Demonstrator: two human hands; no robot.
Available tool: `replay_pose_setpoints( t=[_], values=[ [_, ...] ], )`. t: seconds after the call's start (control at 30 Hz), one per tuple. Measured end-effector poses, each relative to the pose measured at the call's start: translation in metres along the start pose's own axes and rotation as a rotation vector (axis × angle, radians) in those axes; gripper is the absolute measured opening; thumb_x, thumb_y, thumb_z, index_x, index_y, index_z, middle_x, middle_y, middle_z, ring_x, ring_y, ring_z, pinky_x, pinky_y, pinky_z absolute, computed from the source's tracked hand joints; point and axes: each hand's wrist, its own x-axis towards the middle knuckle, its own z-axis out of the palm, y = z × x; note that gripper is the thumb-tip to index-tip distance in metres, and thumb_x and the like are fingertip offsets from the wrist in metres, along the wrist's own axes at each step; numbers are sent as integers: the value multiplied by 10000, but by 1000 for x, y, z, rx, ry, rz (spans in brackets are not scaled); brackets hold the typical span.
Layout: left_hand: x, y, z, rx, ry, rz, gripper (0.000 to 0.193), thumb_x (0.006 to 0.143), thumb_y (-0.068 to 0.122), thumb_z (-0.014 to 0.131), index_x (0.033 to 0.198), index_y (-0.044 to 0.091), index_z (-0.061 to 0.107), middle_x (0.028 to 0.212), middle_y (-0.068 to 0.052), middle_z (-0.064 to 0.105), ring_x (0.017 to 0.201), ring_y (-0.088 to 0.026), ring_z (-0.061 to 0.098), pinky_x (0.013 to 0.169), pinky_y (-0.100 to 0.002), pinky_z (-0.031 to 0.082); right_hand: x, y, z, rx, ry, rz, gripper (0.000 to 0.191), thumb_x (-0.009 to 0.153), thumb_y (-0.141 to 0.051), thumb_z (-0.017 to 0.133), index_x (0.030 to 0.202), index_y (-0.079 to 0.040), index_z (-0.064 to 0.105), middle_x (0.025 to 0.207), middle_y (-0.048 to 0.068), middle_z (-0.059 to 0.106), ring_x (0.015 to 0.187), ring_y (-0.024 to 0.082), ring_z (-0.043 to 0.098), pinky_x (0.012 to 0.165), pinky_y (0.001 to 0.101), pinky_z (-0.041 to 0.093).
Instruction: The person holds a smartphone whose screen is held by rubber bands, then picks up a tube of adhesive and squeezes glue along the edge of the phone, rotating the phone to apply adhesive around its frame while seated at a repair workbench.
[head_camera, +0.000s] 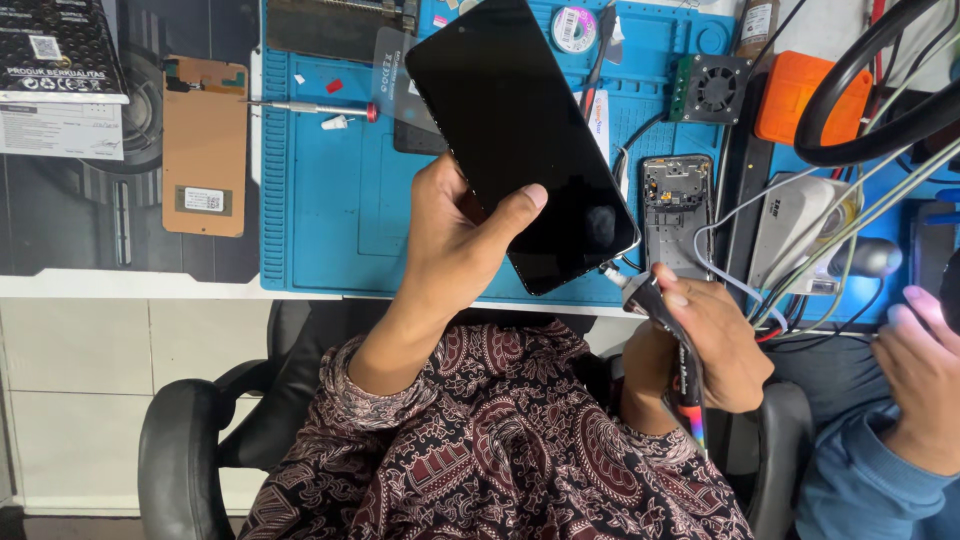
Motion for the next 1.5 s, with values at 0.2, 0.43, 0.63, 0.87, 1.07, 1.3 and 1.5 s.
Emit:
replay_pose_setpoints(
  t=[0.2, 0.43, 0.63, 0.87, 1.07, 1.3, 1.5],
  values=[
    [0, -1, 0, -12, -14, 7, 133, 979, 51, 733, 1042, 9, 623, 913, 30, 641, 812, -33, 542, 721, -224, 452, -8, 12, -4, 75, 12, -104, 173, 955, -73, 756, 992, 80, 685, 859, 231, 707, 788, 340, 760, 704, 353, 613],
    [-1, 0, 0, 13, -8, -4, 134, 972, 49, 733, 1036, 11, 621, 897, 36, 626, 801, -27, 526, 704, -220, 437, 3, 11, -2, 146, -9, -169, 239, 939, -132, 733, 1025, 89, 700, 844, 238, 703, 809, 365, 760, 673, 375, 634],
    [0, 0, -2, 40, -15, 1, 134, 973, 55, 739, 999, 20, 613, 848, 41, 608, 758, -24, 513, 670, -218, 415, 9, 11, -6, -61, 37, -39, 165, 1003, -73, 729, 1023, 79, 668, 879, 298, 718, 766, 339, 757, 666, 390, 612],
    [0, -1, -1, 48, -12, -1, 134, 970, 56, 741, 1012, 16, 620, 866, 39, 617, 775, -25, 516, 684, -217, 422, -11, 21, -10, 66, -22, -162, 185, 971, -73, 747, 1049, 84, 687, 867, 259, 714, 754, 332, 759, 678, 363, 625],
    [0, -1, -2, -24, -21, -20, 127, 971, 55, 736, 1032, 15, 631, 893, 38, 635, 794, -30, 537, 711, -221, 440, 8, 15, -10, 108, -89, -192, 273, 912, -131, 748, 1042, 98, 674, 830, 247, 686, 768, 372, 741, 659, 359, 604],
    [0, -4, -4, 2, -7, -18, 137, 975, 55, 746, 1030, 13, 628, 886, 36, 623, 789, -29, 522, 703, -216, 427, 2, 19, -8, 34, 29, -140, 147, 964, -43, 738, 1050, 70, 697, 861, 244, 704, 787, 345, 752, 692, 377, 612],
    [-1, -4, -4, -15, -17, -16, 140, 973, 63, 742, 1036, 12, 629, 899, 34, 635, 802, -30, 533, 716, -220, 439, -5, 23, -16, -6, -42, -150, 211, 978, -105, 731, 1043, 85, 669, 888, 268, 716, 778, 334, 757, 697, 365, 616]
  ],
)
